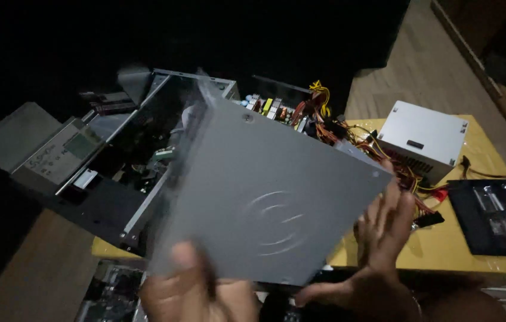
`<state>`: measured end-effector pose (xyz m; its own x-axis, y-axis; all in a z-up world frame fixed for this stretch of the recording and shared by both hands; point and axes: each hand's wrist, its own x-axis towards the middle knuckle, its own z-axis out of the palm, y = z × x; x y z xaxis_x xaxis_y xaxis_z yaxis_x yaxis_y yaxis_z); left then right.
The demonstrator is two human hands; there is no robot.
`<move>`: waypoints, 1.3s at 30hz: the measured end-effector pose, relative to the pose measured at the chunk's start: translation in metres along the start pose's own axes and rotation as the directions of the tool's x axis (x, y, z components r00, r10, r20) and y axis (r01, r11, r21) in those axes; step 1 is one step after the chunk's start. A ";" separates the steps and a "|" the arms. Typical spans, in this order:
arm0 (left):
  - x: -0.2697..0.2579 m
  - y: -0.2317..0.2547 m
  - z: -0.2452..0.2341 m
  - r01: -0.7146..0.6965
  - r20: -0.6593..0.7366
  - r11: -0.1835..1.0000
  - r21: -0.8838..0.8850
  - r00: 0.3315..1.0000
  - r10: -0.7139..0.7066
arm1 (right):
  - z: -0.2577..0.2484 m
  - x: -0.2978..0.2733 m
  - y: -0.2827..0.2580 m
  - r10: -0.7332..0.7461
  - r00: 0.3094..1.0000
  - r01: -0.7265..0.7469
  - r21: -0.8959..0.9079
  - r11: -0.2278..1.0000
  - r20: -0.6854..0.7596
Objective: The person uses a screwdriver to remove screws from a computer power supply unit. They then place the unit on the table and pick up a white metal casing, using the screwdriver to attach screws to it.
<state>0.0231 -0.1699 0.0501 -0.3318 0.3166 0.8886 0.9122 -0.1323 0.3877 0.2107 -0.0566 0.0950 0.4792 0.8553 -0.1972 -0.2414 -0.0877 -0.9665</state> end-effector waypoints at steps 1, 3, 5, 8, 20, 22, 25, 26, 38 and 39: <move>0.050 0.044 0.022 0.027 -0.020 0.999 -0.033 0.999 -0.027 | 0.003 0.014 0.009 0.116 0.948 -0.102 0.063 0.993 -0.296; 0.045 0.048 0.026 0.277 0.059 0.951 -0.139 0.961 -0.272 | -0.016 0.015 0.019 -0.041 0.972 0.033 -0.038 0.999 -0.230; 0.040 0.049 0.029 0.708 0.284 0.657 -0.259 0.706 -0.649 | -0.034 0.013 0.032 -0.315 0.947 0.299 -0.201 0.933 -0.054; 0.034 0.051 0.035 0.979 0.623 -0.084 -0.186 0.051 -0.781 | -0.058 0.013 0.048 -0.608 0.739 0.674 -0.325 0.663 0.291; 0.069 -0.043 0.028 0.867 0.794 0.281 -0.412 0.493 -0.357 | -0.076 0.044 0.032 -0.515 0.486 0.862 -0.290 0.416 0.706; 0.053 -0.053 0.050 0.921 0.925 0.366 -0.130 0.245 -0.290 | -0.066 0.040 0.031 -0.486 0.440 0.882 -0.261 0.392 0.755; 0.054 -0.051 0.053 0.902 0.964 0.391 -0.182 0.242 -0.111 | -0.055 0.040 0.030 -0.410 0.450 0.873 -0.295 0.389 0.793; 0.054 -0.055 0.053 0.906 0.964 0.382 -0.181 0.240 -0.112 | -0.048 0.037 0.028 -0.403 0.451 0.873 -0.299 0.385 0.796; 0.026 -0.058 0.057 0.894 0.974 0.403 -0.194 0.225 -0.031 | -0.044 0.037 0.024 -0.148 0.463 0.813 -0.353 0.463 0.874; 0.014 -0.059 0.060 0.870 0.971 0.459 -0.179 0.231 -0.059 | -0.045 0.037 0.027 -0.158 0.462 0.814 -0.346 0.466 0.873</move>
<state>-0.0207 -0.1015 0.0251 0.1032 0.9931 -0.0555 0.0867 0.0466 0.9951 0.2601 -0.0499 0.0545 -0.4775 0.8544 0.2049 0.5696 0.4785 -0.6683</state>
